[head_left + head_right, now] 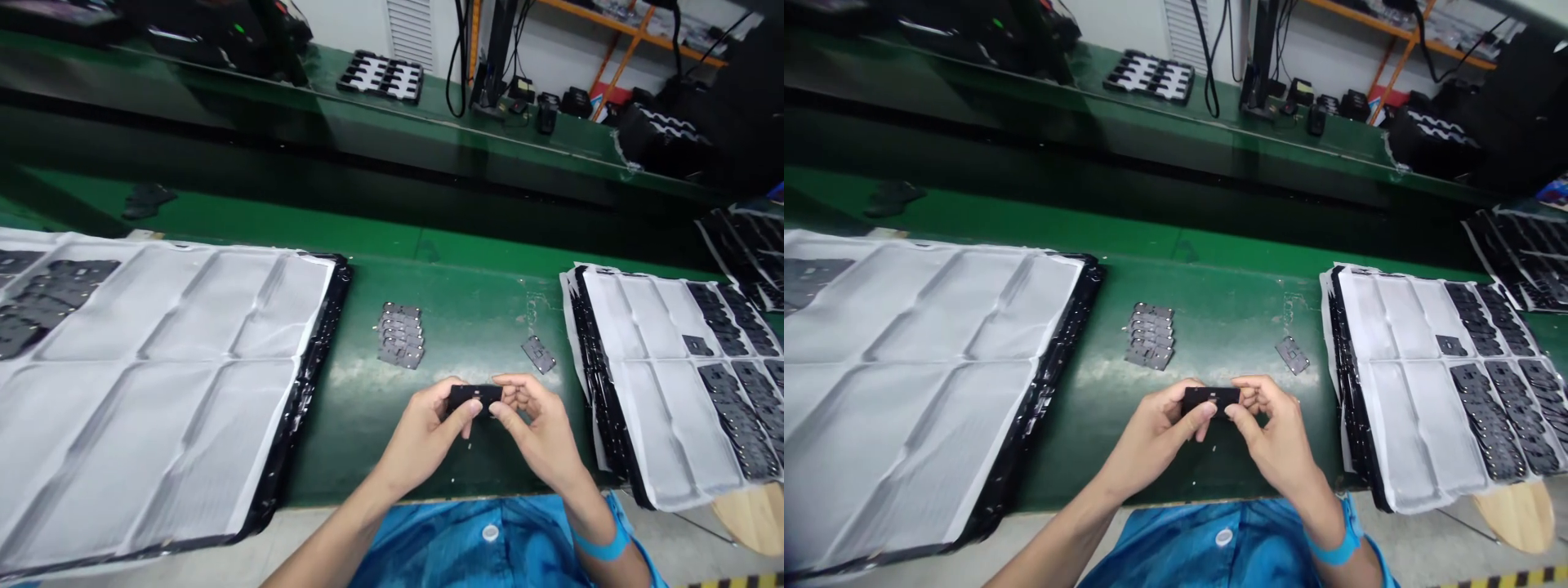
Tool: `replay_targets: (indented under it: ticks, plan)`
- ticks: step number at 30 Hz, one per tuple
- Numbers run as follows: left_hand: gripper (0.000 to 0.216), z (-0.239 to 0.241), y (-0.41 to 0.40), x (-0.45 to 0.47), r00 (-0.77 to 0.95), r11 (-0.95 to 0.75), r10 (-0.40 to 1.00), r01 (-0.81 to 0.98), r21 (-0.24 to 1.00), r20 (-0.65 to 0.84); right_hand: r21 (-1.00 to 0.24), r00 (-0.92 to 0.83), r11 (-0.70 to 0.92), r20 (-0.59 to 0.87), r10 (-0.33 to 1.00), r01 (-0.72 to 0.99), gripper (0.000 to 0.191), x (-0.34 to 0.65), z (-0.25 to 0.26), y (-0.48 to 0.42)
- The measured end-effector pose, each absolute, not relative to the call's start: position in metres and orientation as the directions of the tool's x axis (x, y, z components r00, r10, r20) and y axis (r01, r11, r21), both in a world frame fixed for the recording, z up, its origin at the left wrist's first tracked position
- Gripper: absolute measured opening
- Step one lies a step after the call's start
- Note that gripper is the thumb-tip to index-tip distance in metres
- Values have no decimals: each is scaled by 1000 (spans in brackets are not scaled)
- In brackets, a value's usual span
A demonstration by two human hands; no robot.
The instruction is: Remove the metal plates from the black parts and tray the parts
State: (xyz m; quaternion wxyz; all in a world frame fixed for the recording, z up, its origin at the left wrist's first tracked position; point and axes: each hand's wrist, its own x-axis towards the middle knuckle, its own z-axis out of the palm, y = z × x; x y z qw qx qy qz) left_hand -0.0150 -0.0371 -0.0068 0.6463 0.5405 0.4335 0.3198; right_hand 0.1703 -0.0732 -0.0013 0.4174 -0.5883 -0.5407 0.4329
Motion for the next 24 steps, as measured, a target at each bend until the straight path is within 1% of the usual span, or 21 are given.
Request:
replay_targets:
  ticks: [3, 5, 7, 9, 11, 13, 15, 17, 19, 21, 23, 24]
  plan:
    - [27, -9, -34, -14, 440, 339, 849, -29, 940, -293, -980, 113, -114, -97, 989, 165, 20, 172, -5, -77]
    - [29, -10, -31, -12, 417, 373, 851, -52, 927, -319, -982, 136, -150, -134, 982, 112, 19, 172, -6, -81]
    - [29, -10, -27, -9, 397, 366, 863, -63, 928, -314, -978, 117, -165, -151, 982, 126, 19, 172, -5, -83]
    - [29, -9, -24, -5, 407, 350, 864, -61, 935, -297, -969, 81, -127, -112, 990, 210, 19, 172, -3, -83]
    - [28, -10, -23, -1, 411, 318, 870, -45, 947, -272, -958, 73, -75, -57, 996, 278, 26, 173, -1, -81]
    - [28, -12, -25, 4, 410, 282, 878, -30, 959, -246, -966, 90, -91, -71, 993, 240, 33, 173, -2, -79]
    - [28, -14, -29, 9, 417, 264, 881, -41, 964, -224, -978, 96, -161, -149, 984, 136, 38, 173, -5, -78]
    - [26, -15, -33, 11, 428, 252, 880, -45, 967, -209, -972, 61, -209, -203, 977, 105, 40, 175, -7, -79]
    - [24, -13, -34, 11, 434, 212, 881, -6, 977, -188, -963, 54, -195, -188, 981, 189, 33, 180, -5, -80]
    - [21, -10, -33, 9, 479, 162, 861, 64, 985, -173, -945, 94, -146, -124, 988, 293, 25, 186, 2, -78]
    - [18, -5, -31, 7, 544, 126, 819, 138, 982, -181, -934, 121, -86, -47, 992, 347, 30, 191, 9, -73]
    - [18, -3, -30, 7, 566, 113, 802, 170, 979, -190, -934, 110, -58, -20, 994, 352, 28, 192, 13, -71]
